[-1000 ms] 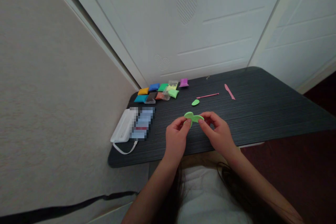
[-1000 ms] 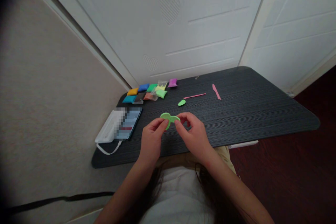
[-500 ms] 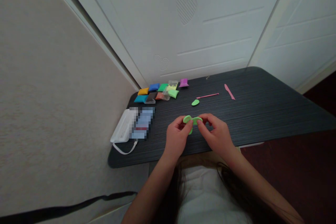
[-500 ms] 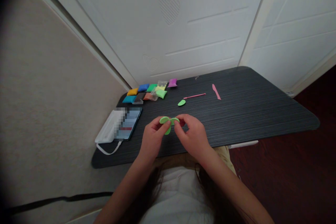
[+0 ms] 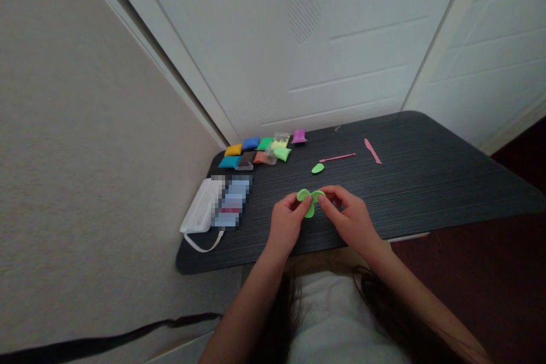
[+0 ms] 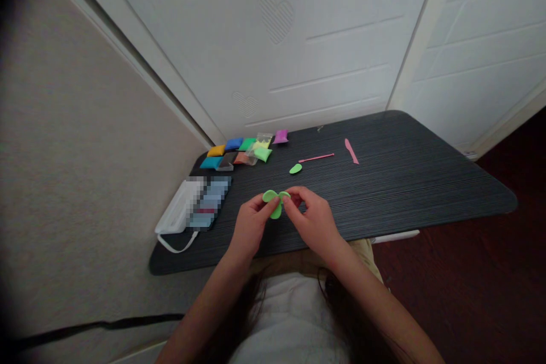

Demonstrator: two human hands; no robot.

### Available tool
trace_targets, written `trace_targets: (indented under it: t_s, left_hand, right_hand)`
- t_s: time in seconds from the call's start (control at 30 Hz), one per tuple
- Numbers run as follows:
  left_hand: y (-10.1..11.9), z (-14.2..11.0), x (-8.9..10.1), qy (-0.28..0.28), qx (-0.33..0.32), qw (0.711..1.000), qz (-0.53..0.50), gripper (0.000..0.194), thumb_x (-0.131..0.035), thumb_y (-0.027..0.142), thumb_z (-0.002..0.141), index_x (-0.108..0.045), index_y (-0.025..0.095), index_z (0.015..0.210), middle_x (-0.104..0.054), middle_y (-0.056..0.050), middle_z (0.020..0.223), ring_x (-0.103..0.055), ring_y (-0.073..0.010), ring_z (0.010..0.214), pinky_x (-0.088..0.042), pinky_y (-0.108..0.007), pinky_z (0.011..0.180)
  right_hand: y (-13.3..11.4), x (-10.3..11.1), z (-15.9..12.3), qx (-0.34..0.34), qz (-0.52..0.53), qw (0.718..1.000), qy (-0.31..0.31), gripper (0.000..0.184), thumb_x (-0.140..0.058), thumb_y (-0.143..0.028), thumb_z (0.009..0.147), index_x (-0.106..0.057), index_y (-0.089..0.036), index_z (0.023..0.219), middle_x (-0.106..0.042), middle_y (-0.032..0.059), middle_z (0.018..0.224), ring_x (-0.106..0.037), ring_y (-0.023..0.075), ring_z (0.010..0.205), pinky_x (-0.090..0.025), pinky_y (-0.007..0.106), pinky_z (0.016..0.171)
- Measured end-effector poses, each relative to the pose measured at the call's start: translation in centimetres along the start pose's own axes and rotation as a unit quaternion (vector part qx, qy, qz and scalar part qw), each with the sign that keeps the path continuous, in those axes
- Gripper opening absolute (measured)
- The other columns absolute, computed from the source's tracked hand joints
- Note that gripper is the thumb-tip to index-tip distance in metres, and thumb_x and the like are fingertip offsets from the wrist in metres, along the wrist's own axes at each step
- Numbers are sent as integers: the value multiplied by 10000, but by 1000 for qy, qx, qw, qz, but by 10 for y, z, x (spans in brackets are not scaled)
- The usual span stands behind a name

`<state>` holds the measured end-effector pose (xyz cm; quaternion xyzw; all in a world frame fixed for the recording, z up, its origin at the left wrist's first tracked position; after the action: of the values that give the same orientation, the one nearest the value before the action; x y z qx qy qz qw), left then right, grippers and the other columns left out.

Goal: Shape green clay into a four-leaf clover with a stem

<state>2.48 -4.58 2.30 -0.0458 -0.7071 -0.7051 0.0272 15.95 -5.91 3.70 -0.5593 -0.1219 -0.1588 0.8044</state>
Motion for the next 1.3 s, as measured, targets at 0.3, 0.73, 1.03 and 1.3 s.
trace_targets:
  t_s: [0.3,0.73,1.03,1.3]
  left_hand:
    - [-19,44,29,107,29,972,-206,273,-656,343,593,-586,138,759,-548,17,691,-464,-59,576,-344,-189,539]
    - [-32,48,20,47,69,962,-259,225,-682,269,565,-579,120,699,-562,-6,657,-513,-78,584,-371,-202,540]
    - [-29,47,20,53,43,968,-242,226,-669,278,580,-580,127,723,-550,-1,666,-499,-78,583,-373,-204,542]
    - [-29,46,21,57,36,970,-232,218,-664,269,580,-596,126,730,-561,-5,669,-501,-78,586,-373,-204,551]
  right_hand:
    - [42,5,77,76,-213,971,-83,279,-424,-335,796,-574,-173,968,-590,68,896,-530,166,777,-398,288,711]
    - [57,-12,92,79,-301,943,-116,184,-461,-318,768,-567,-174,811,-598,67,796,-523,188,760,-370,299,684]
    - [59,-30,84,-36,4,989,-143,156,-473,-283,730,-517,-193,851,-600,-24,660,-537,102,558,-394,221,542]
    - [54,-29,76,-27,12,992,-126,197,-466,-281,734,-569,-198,879,-589,-22,665,-529,101,566,-415,230,568]
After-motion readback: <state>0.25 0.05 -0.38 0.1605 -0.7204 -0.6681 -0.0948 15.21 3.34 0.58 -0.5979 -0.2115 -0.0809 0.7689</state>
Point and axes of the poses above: each hand's wrist, its own z-axis towards the middle knuckle, its own x-axis out of the back of the hand, y = z × x, the point moved 3 cm from there along z, towards the middle knuckle
